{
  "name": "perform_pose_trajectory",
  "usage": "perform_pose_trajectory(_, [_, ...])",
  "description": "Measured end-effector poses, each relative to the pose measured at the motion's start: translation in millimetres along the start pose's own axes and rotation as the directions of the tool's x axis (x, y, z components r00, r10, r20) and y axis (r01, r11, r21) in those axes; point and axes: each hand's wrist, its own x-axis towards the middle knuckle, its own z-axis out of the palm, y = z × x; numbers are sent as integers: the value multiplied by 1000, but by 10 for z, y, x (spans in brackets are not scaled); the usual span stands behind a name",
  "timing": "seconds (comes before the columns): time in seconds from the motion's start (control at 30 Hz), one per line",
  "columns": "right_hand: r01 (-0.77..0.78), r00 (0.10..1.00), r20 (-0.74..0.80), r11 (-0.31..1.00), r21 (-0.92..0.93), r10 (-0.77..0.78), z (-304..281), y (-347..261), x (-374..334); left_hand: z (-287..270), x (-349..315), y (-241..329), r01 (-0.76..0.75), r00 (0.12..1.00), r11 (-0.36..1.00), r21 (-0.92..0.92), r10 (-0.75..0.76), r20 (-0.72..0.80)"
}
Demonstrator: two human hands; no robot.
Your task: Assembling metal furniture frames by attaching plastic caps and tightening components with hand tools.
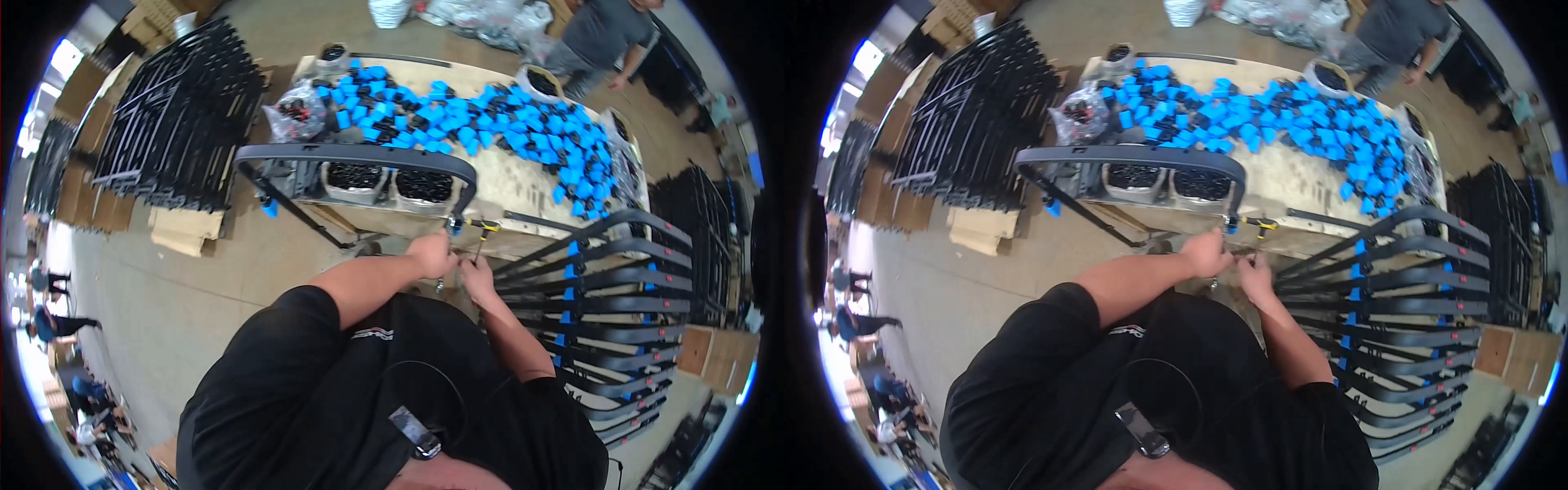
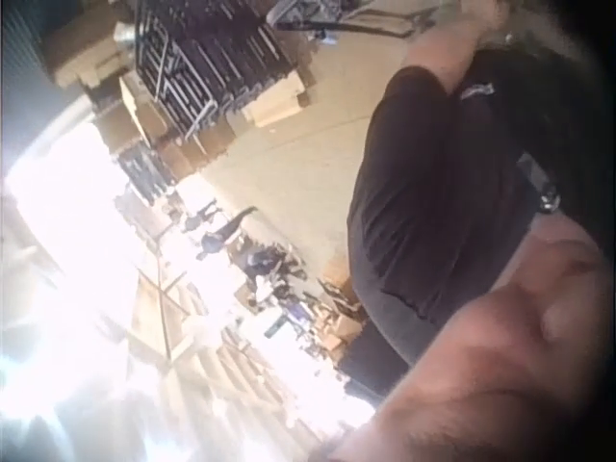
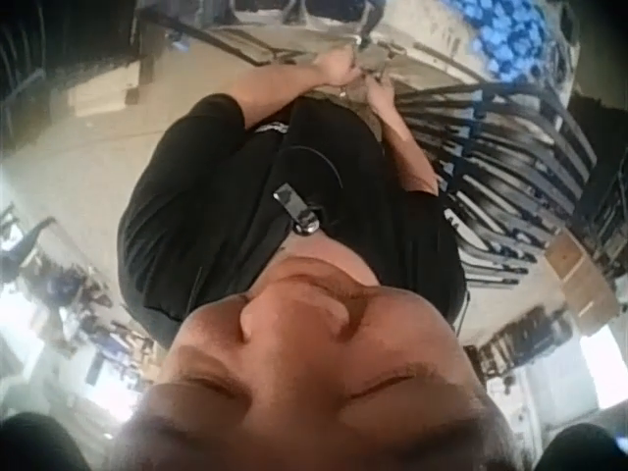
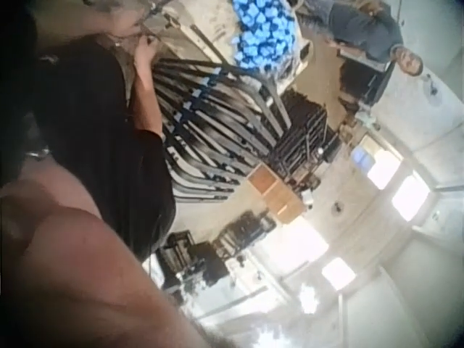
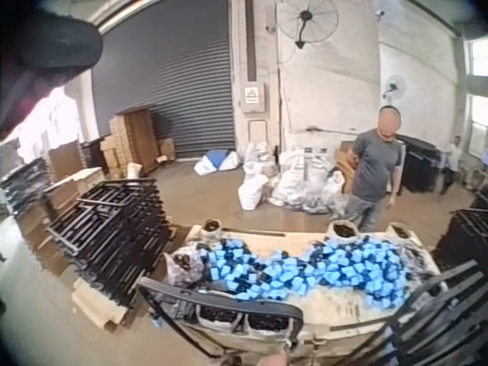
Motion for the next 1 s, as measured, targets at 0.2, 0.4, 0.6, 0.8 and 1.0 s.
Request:
perform_pose_trajectory(0.2, [-390,896,285,911,135,342,-548,-1267,-772,-9,-31,152,15,1000,999,-32,-14,25])
perform_pose_trajectory(0.4, [-211,975,127,936,282,181,-448,-947,-333,48,-59,31,-7,1000,954,-301,4,-11])
perform_pose_trajectory(0.6, [161,982,-97,987,7,-159,-197,-1083,-58,-162,-114,-499,42,973,629,-776,-202,-111])
perform_pose_trajectory(0.8, [156,987,104,891,-427,-123,-250,-1432,-13,-680,-307,-968,55,957,568,-821,-265,-119])
perform_pose_trajectory(1.0, [57,992,125,803,-594,21,-198,-1735,53,-961,-177,-1374,63,916,547,-835,-365,-169])
